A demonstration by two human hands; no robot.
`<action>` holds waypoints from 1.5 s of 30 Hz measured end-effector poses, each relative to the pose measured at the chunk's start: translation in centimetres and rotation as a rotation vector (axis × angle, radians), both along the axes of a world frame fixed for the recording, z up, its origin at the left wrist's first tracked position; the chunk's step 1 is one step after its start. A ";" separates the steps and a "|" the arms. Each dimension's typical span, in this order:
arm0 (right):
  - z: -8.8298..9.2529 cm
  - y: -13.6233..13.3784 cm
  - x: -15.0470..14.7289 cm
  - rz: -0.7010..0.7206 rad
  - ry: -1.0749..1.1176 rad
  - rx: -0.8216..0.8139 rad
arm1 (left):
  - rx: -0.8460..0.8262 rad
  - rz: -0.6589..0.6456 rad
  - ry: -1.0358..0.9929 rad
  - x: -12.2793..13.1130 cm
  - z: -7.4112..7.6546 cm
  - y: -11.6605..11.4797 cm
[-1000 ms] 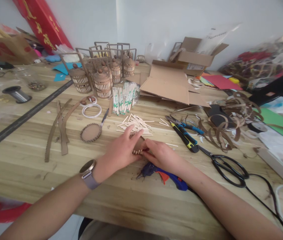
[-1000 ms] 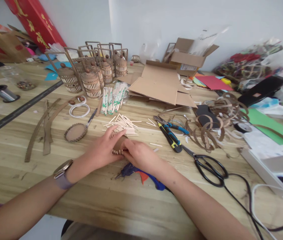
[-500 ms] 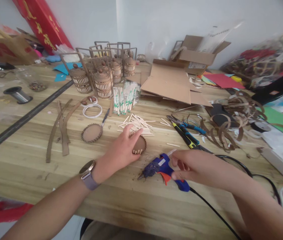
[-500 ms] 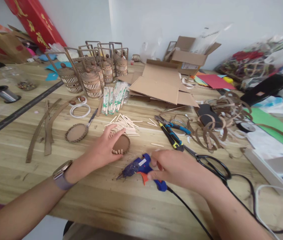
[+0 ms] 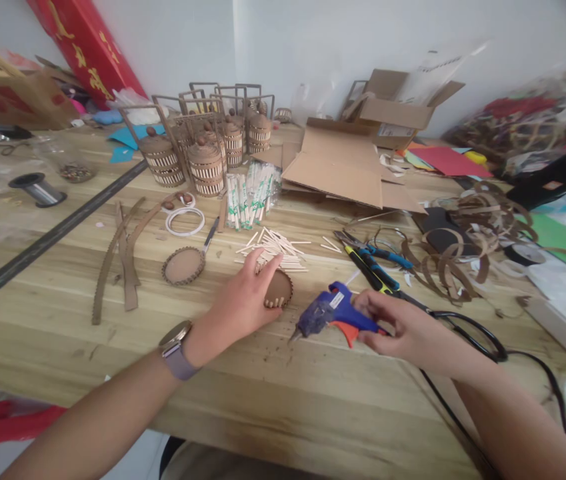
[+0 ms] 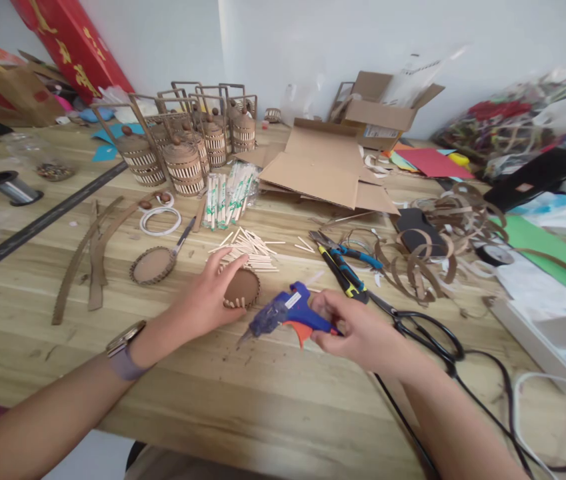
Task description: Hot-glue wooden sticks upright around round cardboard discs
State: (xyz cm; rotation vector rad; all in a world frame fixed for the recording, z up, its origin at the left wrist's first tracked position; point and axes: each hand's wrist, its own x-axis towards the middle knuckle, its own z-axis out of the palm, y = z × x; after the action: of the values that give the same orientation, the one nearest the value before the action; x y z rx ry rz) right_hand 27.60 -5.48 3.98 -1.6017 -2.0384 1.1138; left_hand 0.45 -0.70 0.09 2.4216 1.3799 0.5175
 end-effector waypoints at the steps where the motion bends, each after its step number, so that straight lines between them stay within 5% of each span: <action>1: 0.0 0.0 0.1 -0.056 0.066 0.025 | -0.002 0.002 0.002 0.0 0.0 0.0; 4: -0.4 -0.2 0.4 -0.191 0.213 0.033 | -0.006 0.019 0.018 0.0 0.0 0.0; 10: -2.0 -1.0 -0.1 -0.432 0.489 -0.220 | -0.009 0.018 0.030 0.1 -0.1 0.1; 15: -2.5 -0.4 -1.5 -0.265 0.557 -0.269 | 0.012 0.005 0.021 0.1 -0.2 0.1; 20: -2.5 -0.3 -1.7 -0.130 0.236 -0.079 | 0.014 0.002 0.020 0.0 -0.2 0.1; 28: -3.2 -0.8 -2.3 0.000 0.029 0.163 | 0.007 0.015 0.024 0.1 -0.2 0.1; 36: -3.6 -1.2 -2.7 0.018 -0.022 0.342 | 0.027 0.009 0.014 0.0 -0.4 0.1; 45: -4.4 -1.3 -2.6 -0.013 -0.033 0.296 | 0.030 0.007 0.037 0.0 -0.3 0.1</action>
State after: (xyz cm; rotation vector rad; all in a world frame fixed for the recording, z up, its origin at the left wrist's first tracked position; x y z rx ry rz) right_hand 24.99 -6.74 -0.40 -1.4896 -2.0950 0.7428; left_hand 0.43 -0.61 -0.23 2.4630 1.4061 0.5016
